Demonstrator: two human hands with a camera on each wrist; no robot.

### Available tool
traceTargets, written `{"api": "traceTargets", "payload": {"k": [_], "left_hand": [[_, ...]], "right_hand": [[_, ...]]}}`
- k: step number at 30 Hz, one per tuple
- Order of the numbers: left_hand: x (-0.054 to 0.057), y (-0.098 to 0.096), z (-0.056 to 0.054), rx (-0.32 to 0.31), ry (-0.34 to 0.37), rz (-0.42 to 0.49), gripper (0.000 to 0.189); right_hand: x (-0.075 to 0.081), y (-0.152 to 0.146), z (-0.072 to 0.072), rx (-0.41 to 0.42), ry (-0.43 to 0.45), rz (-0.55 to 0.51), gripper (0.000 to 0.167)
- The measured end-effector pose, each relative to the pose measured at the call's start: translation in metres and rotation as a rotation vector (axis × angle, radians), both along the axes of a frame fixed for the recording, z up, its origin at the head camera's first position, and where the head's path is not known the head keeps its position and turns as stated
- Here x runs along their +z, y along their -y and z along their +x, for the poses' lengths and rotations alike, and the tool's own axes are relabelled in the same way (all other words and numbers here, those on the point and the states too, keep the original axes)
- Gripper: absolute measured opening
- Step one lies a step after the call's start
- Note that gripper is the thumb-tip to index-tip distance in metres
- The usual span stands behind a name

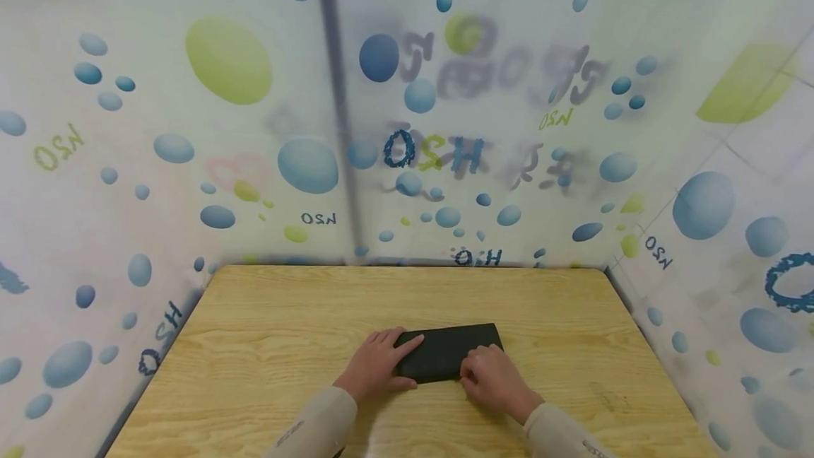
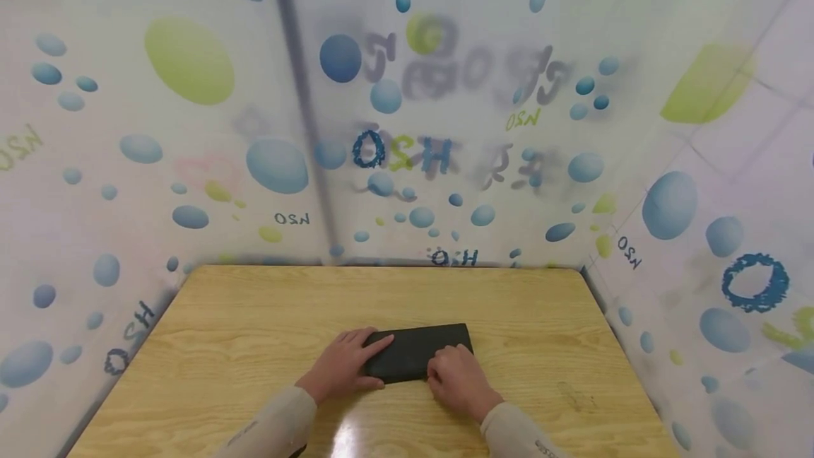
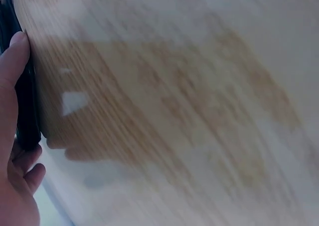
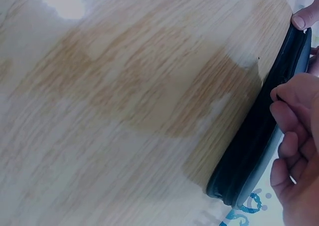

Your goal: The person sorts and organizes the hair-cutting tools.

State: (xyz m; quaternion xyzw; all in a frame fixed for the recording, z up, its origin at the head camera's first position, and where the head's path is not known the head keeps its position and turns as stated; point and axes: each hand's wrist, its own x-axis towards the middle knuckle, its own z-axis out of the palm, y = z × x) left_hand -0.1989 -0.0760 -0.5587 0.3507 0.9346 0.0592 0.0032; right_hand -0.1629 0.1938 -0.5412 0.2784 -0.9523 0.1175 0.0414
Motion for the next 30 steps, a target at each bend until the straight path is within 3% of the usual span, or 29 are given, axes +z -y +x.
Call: {"api": "traceTargets", "payload": {"k": [8,16,20,26,30], "left_hand": [[0.006,-0.002,0.012,0.028,-0.053,-0.026,0.086],[0.002,-0.005,0.022,-0.038,-0.3,-0.01,0.087],[-0.001,-0.009,0.028,-0.073,-0.365,0.022,0.082],[-0.004,-0.017,0.04,-0.152,-0.291,0.082,0.056],[-0.007,-0.022,0.041,-0.193,-0.221,0.124,0.04]], "right_hand": [[-0.007,-0.005,-0.003,-0.065,-0.008,-0.007,0.008],[-0.013,-0.013,-0.01,-0.156,-0.073,-0.027,0.011],[-0.014,-0.014,-0.017,-0.184,-0.095,-0.006,0.013],[-0.012,-0.012,-0.032,-0.182,-0.15,0.031,0.014],[-0.012,-0.008,-0.043,-0.177,-0.166,0.045,0.012]]}}
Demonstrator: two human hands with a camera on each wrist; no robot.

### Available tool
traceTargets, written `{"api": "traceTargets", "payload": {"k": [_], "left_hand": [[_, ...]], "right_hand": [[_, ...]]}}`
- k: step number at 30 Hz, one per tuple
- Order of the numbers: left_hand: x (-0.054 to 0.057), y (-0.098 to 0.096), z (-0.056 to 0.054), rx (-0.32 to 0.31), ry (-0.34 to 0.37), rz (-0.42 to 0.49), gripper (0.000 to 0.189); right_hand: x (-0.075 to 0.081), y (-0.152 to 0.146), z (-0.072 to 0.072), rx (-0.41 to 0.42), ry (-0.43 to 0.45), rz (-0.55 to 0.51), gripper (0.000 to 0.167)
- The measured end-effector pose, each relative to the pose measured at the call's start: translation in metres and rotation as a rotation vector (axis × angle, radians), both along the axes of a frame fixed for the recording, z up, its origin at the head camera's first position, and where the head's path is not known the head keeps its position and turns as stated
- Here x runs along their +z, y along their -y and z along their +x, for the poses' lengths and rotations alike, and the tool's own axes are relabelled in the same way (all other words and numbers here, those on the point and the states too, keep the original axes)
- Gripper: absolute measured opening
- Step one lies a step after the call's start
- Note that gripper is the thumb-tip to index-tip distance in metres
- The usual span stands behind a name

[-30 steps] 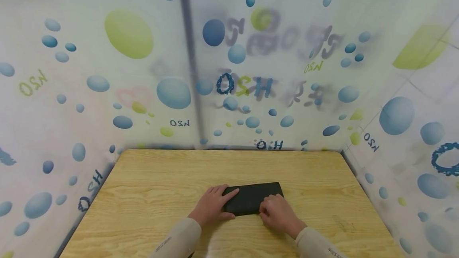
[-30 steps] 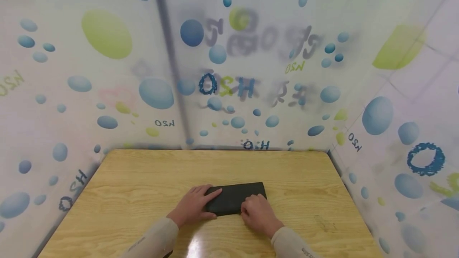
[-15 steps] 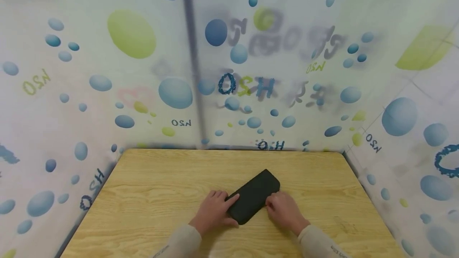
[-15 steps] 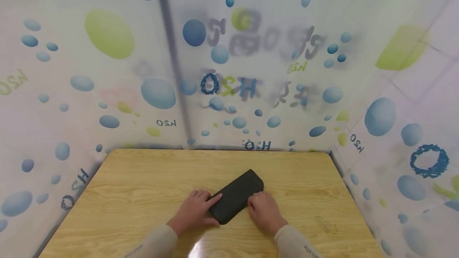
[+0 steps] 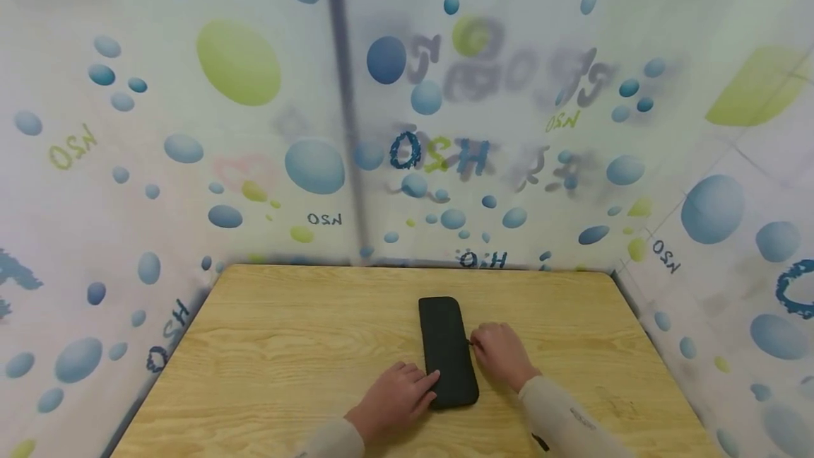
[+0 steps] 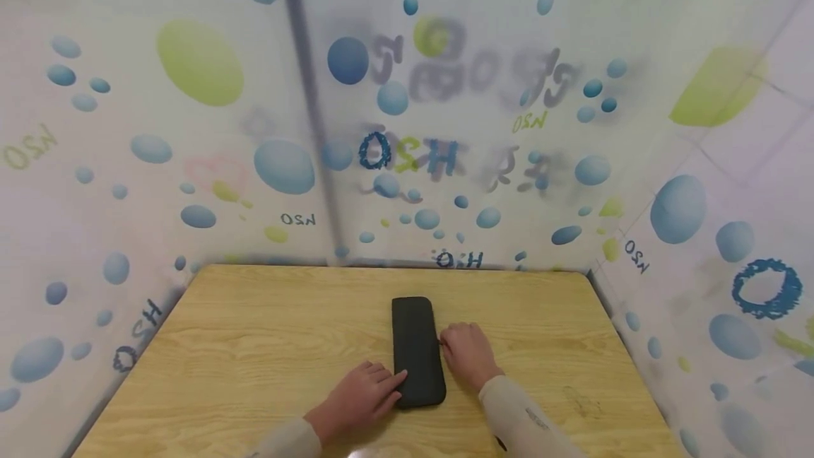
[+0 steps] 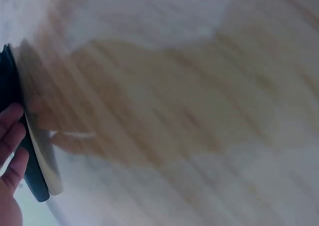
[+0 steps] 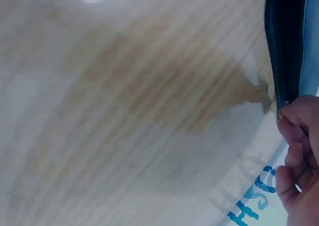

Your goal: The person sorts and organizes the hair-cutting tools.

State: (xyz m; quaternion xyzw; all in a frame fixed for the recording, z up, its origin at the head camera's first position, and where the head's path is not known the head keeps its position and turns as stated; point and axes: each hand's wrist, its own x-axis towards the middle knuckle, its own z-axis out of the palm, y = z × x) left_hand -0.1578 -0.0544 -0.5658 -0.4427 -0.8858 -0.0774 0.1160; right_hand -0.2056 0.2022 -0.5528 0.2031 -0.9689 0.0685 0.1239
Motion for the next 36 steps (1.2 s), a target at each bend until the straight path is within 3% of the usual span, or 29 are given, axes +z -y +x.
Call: {"api": "traceTargets", "payload": {"k": [7,11,17,24,36], "left_hand": [[0.003,0.001,-0.017,0.01,0.032,0.122,0.03],[0.005,0.002,-0.03,0.037,0.05,0.06,0.041],[0.009,0.006,-0.042,-0.008,0.151,-0.03,0.049],[0.012,0.007,-0.047,-0.019,0.112,-0.12,0.057],[0.004,0.004,-0.054,0.032,0.108,-0.195,0.064]], "right_hand": [[0.001,0.003,-0.008,0.012,-0.02,0.027,0.011],[0.003,0.003,-0.008,0.006,-0.005,0.044,0.009],[0.004,0.003,-0.007,0.0,0.033,0.072,0.008],[0.003,-0.001,-0.006,0.004,0.033,0.085,0.01],[0.002,-0.01,-0.002,0.065,-0.009,0.068,0.011]]}}
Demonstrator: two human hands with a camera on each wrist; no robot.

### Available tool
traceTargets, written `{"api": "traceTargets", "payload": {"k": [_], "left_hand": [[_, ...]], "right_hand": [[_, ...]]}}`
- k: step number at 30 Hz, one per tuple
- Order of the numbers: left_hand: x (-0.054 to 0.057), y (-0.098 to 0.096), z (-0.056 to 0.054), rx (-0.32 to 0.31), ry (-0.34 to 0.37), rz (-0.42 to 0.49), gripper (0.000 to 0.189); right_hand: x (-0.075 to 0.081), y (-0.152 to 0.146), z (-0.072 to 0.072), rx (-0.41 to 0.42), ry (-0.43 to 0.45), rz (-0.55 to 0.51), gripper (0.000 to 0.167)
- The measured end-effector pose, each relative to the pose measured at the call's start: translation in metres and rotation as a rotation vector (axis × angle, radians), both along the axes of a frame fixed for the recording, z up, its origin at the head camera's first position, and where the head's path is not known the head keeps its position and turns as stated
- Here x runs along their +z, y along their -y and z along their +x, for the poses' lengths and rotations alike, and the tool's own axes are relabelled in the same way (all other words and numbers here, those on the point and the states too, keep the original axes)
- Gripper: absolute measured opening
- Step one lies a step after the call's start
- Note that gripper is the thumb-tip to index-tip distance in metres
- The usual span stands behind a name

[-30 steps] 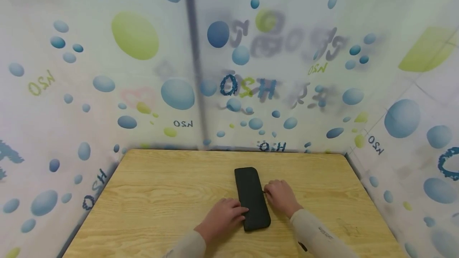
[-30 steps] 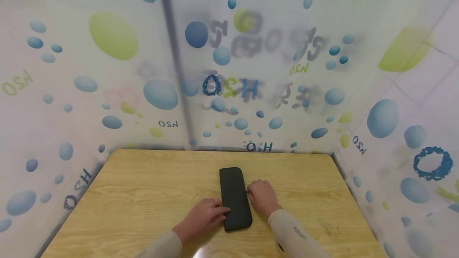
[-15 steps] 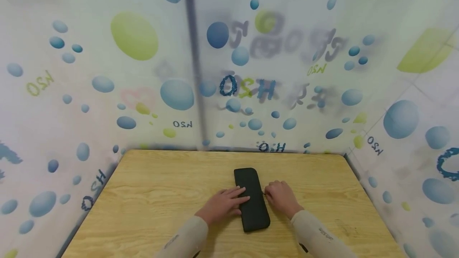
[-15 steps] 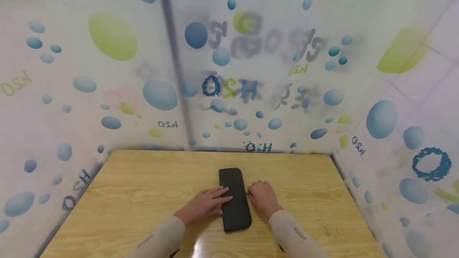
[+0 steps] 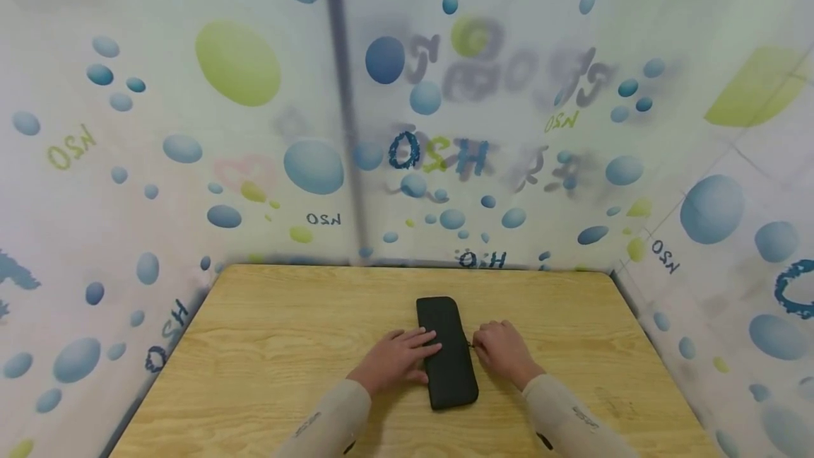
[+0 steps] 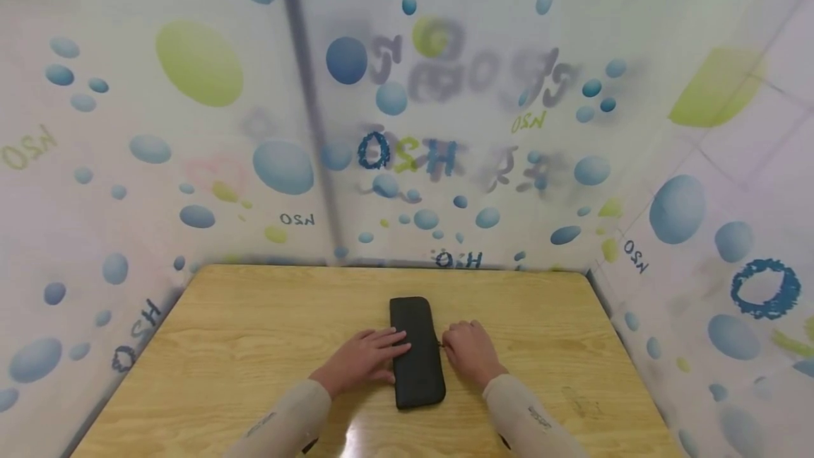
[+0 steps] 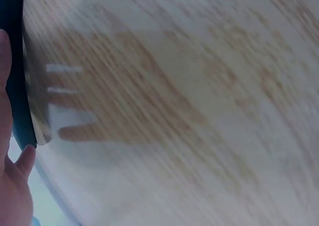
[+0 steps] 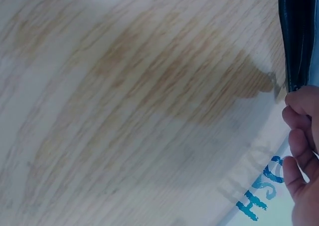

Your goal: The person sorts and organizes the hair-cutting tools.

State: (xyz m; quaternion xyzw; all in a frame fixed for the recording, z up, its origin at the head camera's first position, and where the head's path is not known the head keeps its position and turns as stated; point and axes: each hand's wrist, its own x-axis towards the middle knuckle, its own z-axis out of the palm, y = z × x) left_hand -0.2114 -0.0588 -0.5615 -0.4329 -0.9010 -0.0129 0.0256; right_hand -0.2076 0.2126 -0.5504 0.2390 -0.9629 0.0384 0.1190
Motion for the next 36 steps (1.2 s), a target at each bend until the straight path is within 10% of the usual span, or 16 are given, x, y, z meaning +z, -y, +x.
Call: {"api": "traceTargets", "payload": {"k": [36], "left_hand": [[0.004,0.002,0.004,-0.012,-0.027,-0.009,0.064]], "right_hand": [[0.009,-0.018,0.036,0.237,0.075,0.027,0.013]]}}
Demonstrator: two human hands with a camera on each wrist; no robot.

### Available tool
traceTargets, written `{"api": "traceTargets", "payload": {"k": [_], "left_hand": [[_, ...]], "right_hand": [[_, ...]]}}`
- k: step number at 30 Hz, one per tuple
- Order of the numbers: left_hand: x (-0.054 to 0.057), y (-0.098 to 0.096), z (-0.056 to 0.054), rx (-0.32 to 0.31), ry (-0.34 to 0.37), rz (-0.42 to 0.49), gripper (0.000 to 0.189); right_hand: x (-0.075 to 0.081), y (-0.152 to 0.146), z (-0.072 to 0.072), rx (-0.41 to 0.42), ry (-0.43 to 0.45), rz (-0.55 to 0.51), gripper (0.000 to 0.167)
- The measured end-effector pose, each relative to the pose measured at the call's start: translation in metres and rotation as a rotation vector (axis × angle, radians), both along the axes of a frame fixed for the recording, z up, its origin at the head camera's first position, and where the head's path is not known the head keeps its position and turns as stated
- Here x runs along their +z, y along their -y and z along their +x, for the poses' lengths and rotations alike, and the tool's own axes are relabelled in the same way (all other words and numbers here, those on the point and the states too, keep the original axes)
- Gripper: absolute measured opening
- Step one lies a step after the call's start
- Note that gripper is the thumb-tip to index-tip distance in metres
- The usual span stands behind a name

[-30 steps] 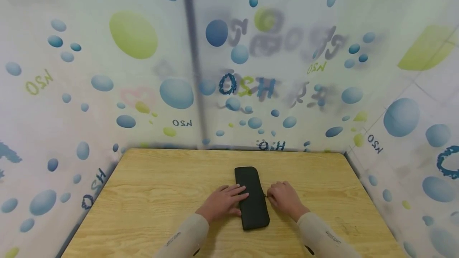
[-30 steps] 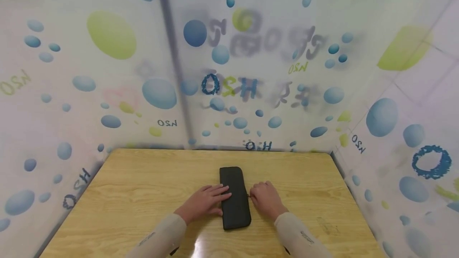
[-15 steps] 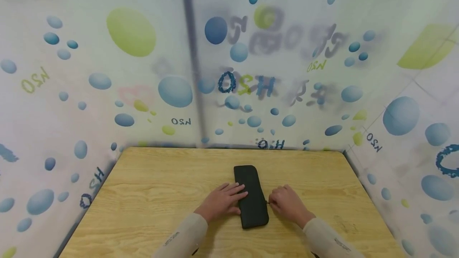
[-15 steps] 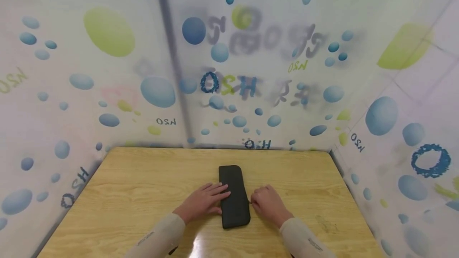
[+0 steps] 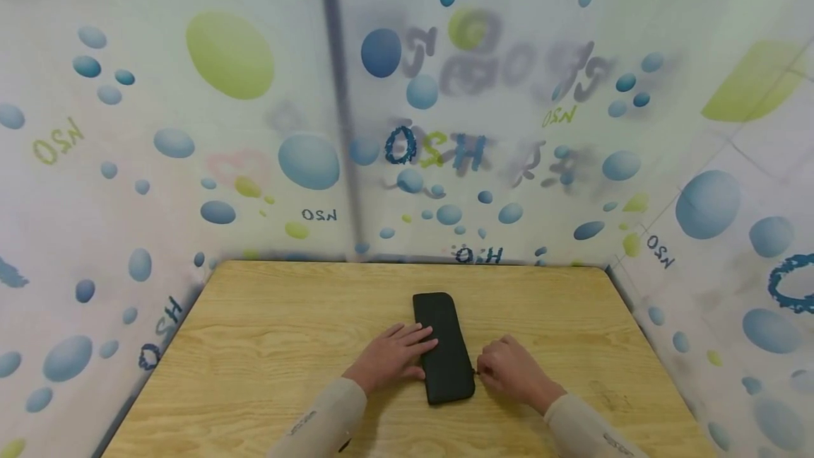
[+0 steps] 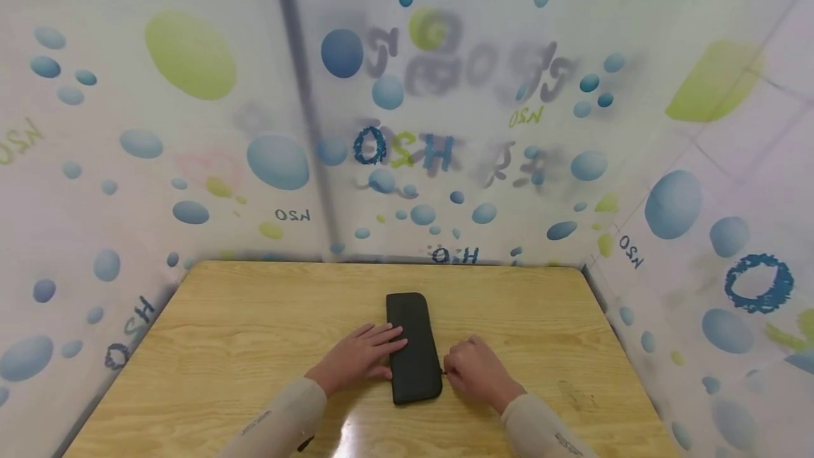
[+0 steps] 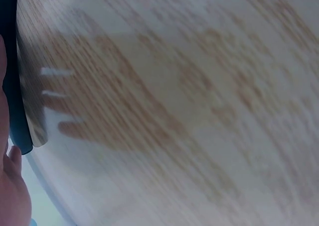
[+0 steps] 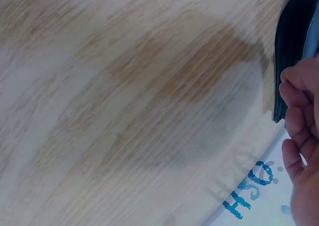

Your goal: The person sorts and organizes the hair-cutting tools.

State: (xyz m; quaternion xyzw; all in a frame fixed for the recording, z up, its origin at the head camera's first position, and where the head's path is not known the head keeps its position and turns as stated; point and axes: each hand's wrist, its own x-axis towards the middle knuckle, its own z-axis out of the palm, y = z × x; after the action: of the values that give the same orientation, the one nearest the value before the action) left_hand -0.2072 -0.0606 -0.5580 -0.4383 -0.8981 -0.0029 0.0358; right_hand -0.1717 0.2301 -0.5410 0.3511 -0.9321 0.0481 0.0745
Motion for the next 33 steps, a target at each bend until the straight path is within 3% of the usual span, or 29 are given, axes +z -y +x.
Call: {"api": "traceTargets", "payload": {"k": [9,14,26,33], "left_hand": [[0.003,0.001,0.003,0.009,-0.006,-0.004,0.063],[0.002,0.0,0.003,0.0,-0.015,0.023,0.063],[-0.005,0.0,0.001,-0.003,-0.066,0.034,0.064],[0.0,-0.001,0.003,0.0,-0.024,0.048,0.063]], "right_hand": [[0.006,0.002,0.009,0.059,0.122,-0.016,0.01],[0.009,0.007,0.017,0.075,0.143,-0.033,0.011],[0.004,0.018,0.023,0.056,0.222,-0.02,0.01],[0.006,0.041,0.029,0.109,0.262,0.022,0.01]]}}
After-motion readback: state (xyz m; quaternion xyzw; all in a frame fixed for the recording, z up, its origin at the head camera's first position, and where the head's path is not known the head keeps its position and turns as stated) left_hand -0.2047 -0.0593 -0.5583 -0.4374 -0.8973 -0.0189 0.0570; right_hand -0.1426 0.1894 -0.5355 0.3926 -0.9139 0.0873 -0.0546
